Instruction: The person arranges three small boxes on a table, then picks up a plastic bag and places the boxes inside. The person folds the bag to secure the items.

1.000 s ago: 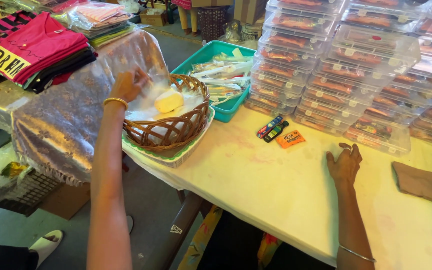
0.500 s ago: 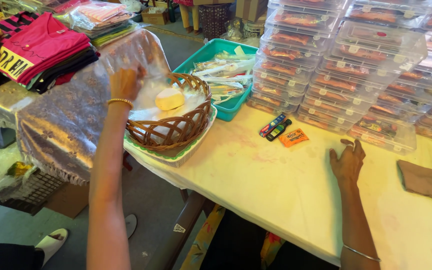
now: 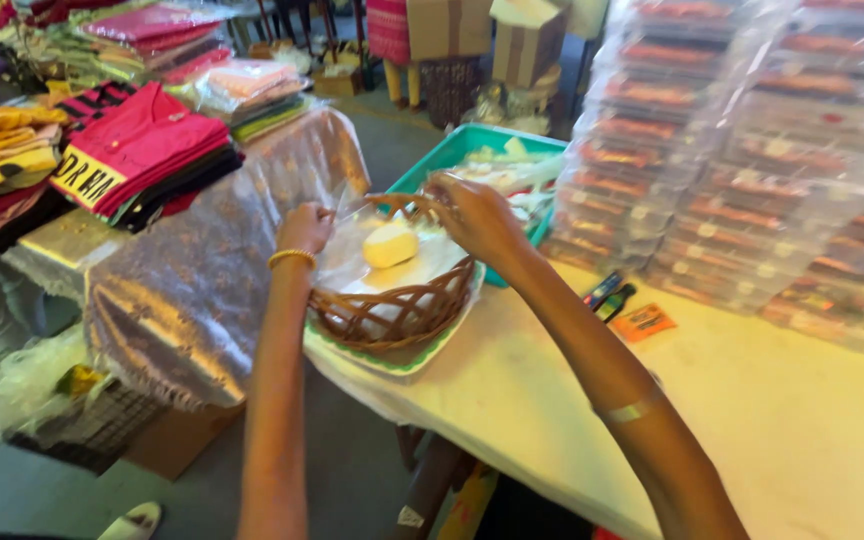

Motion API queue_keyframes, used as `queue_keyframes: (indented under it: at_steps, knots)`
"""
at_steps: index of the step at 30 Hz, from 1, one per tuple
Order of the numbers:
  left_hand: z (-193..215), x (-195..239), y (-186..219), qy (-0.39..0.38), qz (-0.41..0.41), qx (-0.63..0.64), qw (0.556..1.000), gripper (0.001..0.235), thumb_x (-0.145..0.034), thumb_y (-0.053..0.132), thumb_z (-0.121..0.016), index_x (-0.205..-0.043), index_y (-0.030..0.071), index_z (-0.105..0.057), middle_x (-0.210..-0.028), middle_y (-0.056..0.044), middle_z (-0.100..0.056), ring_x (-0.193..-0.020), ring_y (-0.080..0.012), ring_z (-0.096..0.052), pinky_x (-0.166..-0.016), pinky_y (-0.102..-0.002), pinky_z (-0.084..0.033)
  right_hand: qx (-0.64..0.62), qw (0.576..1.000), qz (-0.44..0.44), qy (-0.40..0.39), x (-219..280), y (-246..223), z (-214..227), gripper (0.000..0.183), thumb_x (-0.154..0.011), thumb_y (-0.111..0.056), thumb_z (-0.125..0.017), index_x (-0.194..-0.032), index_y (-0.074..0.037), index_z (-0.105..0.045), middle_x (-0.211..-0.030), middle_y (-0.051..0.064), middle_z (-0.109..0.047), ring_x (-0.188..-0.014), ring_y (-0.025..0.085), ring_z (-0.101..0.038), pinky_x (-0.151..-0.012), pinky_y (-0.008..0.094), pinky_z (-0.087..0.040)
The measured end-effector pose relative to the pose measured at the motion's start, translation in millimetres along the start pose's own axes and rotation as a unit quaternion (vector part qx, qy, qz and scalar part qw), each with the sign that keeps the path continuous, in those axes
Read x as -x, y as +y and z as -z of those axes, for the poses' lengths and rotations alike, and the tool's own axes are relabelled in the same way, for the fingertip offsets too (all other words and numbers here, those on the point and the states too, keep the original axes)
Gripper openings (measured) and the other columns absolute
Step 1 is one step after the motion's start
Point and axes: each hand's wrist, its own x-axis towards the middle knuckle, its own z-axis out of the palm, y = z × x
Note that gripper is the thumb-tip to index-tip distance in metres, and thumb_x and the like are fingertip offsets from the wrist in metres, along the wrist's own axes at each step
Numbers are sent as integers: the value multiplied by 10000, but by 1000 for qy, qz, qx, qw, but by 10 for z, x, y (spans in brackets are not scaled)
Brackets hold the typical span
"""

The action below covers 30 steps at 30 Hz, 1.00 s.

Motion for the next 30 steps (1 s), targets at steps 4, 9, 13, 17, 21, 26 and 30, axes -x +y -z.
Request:
queue_keyframes:
  at_steps: [4,9,13,17,21,26,30]
  knots:
    - [-4,23,-4,-24,-5,23,999,160,-841,261,-739,-962,177,-801,-1012,-148,-767,-980,-348,-742,-890,-446,-581,65,984,-38,-164,-621,124,-975,440,-903,-281,-705,-1295,-94,-633,-1145,188,-737,-1107,361,-691,-938,456,-541]
    - [63,42,112,-36,37,2,999,160,-845,233,-737,-979,171,-796,-1024,-172,-754,-1001,-361,-714,-902,-456,-555,258,865,-156,-401,-697,-382,-1257,836,-817,-334,-853,-1505,-360,-379,-1528,209,-290,-1354,460,-384,-1002,605,-420]
    - [-28,-41,45,-19,25,25,999,160,-886,259,-726,-995,158,-785,-1035,-193,-746,-999,-379,-713,-906,-460,-556,274,894,-9,-355,-768,552,-1833,803,-677,-182,-876,-1396,-344,-557,-1290,209,-599,-1186,376,-624,-908,495,-559]
    - [-315,-210,-227,27,-9,33,999,185,-936,248,-691,-984,78,-742,-1004,-241,-729,-974,-428,-693,-867,-498,-546,215,921,-69,-318,-694,234,-1447,790,-544,-272,-959,-1261,-258,-628,-1132,106,-685,-1146,325,-660,-914,470,-555]
    - [-8,-39,107,71,53,56,994,477,-1008,474,-734,-922,5,-734,-958,-266,-718,-946,-432,-690,-860,-499,-547,198,942,-103,-250,-690,117,-1247,816,-510,-318,-967,-1241,-207,-620,-1060,105,-698,-1078,332,-679,-870,484,-544]
    - [-61,41,-26,48,-18,-37,998,441,-708,316,-919,-1015,62,-731,-1069,-224,-721,-1041,-392,-693,-915,-467,-552,175,979,-48,-98,-604,56,-1168,917,-522,-359,-930,-1348,-184,-572,-1046,165,-691,-959,386,-680,-780,517,-527]
    - [142,223,232,-67,4,-172,983,762,-543,304,-1030,-1168,75,-660,-1213,-206,-662,-1172,-384,-635,-983,-458,-519,176,980,8,-95,-622,46,-1208,718,-592,-422,-902,-1224,-211,-634,-1018,164,-702,-958,377,-683,-778,530,-514]
